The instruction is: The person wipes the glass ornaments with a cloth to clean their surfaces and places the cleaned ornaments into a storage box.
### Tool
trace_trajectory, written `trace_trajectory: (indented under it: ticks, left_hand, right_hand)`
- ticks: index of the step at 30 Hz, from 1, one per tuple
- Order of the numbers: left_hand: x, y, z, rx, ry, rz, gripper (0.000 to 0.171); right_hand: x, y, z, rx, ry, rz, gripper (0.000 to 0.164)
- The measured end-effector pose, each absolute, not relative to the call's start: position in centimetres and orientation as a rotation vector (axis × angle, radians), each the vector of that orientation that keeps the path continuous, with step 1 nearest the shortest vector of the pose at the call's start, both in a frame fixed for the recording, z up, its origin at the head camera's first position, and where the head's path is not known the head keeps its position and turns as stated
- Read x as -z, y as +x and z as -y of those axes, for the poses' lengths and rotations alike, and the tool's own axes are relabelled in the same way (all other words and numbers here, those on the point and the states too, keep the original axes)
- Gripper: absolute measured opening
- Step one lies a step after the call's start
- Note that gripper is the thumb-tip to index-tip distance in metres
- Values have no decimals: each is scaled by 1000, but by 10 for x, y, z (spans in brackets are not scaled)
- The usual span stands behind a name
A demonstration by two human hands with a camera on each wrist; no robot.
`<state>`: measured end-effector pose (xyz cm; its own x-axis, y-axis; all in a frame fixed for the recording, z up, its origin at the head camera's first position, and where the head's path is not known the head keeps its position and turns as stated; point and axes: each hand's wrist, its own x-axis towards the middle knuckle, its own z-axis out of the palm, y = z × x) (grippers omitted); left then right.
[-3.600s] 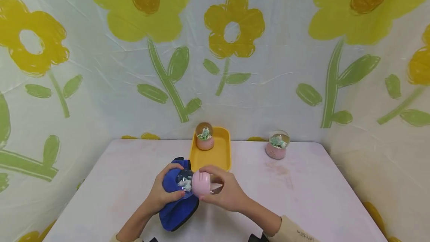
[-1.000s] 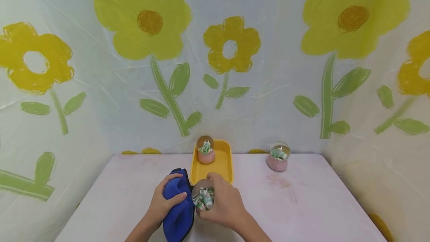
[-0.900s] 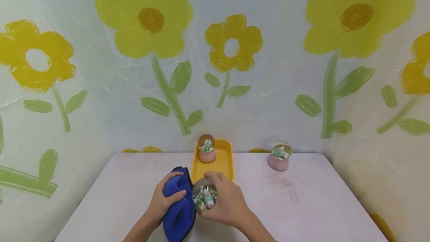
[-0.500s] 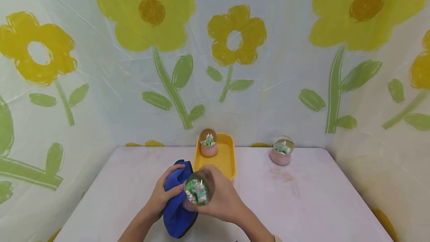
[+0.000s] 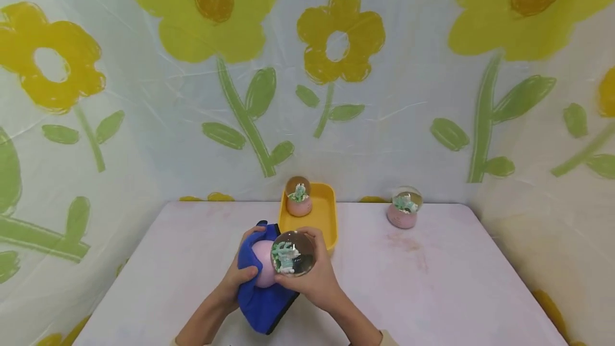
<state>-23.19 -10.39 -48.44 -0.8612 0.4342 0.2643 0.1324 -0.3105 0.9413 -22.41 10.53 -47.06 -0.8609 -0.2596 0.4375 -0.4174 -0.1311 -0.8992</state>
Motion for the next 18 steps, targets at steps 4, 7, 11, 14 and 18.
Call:
trace_trajectory:
  ticks: [4,7,11,14,18]
  left_hand:
    - [486,-236,101,-2332,670,-1730,63]
    - [486,-234,103,-2363,576,-1726,52]
    - [484,-229,105,-2353,492,-1710,47]
    - [480,-227,105,-2318,507,-1718,48]
    - [473,-225,104,-2230,563,-1759,53]
  right_hand:
    - [478,-227,-101,-2111,776,2004,87]
    - [478,-227,-105,-1891,870,2161,90]
    - [467,-223,-127,-1403,1127,2326,96]
    - [457,-224,-141,-1023,1318,2312,95]
    - [447,-227,-150,-701,1455,2279,88]
